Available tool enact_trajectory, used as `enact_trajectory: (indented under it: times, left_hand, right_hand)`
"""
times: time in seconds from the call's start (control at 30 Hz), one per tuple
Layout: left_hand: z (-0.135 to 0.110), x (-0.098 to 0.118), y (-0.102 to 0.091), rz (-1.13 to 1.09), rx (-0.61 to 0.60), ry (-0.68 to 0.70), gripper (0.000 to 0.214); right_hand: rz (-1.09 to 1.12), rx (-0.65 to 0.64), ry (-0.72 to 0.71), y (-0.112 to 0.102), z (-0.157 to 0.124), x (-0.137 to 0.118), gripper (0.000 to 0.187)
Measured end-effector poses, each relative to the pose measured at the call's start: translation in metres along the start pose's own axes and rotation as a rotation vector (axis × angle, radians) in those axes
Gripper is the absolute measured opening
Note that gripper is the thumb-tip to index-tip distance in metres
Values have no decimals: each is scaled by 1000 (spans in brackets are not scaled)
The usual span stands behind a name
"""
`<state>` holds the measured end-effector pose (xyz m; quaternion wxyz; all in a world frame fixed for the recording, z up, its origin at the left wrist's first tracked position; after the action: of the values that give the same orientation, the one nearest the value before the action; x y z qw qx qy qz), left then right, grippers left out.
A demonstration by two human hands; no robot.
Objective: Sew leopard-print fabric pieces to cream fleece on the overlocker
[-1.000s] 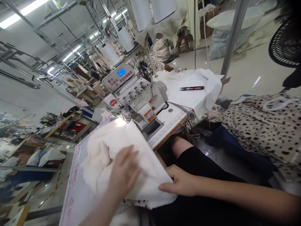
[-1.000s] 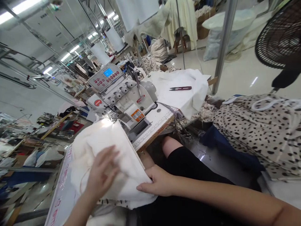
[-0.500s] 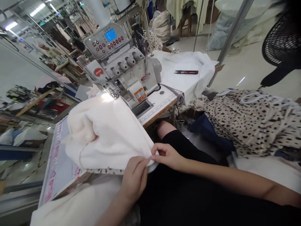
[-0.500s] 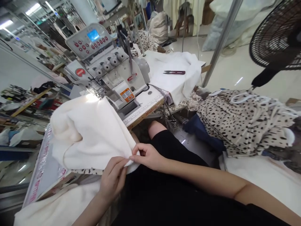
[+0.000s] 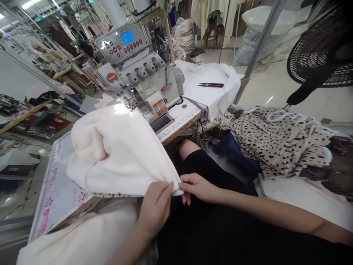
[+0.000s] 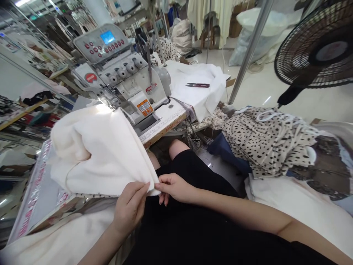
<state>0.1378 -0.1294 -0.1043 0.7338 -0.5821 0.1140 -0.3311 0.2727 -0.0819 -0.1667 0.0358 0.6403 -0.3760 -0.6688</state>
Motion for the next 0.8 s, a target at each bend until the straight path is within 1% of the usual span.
enact_trajectory:
  times: [0.13, 0.27, 0.5, 0.8]
  left_hand:
    - [-1, 2, -3, 6, 4, -19, 42]
    - [-1, 7, -10, 6, 25, -39, 38]
    - [1, 10, -9, 35, 13, -16, 38]
    - [3, 13, -7, 136, -8, 14, 33]
  right_hand:
    - [-82, 10, -36, 7, -4, -15, 37]
    - [-122, 17, -35, 8, -4, -22, 36]
    - [-151, 41, -34, 6, -5, -23, 38]
    - [-189, 63, -10, 4, -4, -28, 38]
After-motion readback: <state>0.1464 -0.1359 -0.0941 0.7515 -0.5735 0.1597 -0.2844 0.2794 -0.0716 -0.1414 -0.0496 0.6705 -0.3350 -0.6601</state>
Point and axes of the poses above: each hand's wrist, its own z-axis towards the middle knuckle, its own y-axis out of the palm, x = y × z, the point moved 3 cm from there along z, towards the middle knuckle, and after that the axes turned 11 degrees about -x, right-handed, at the moved point
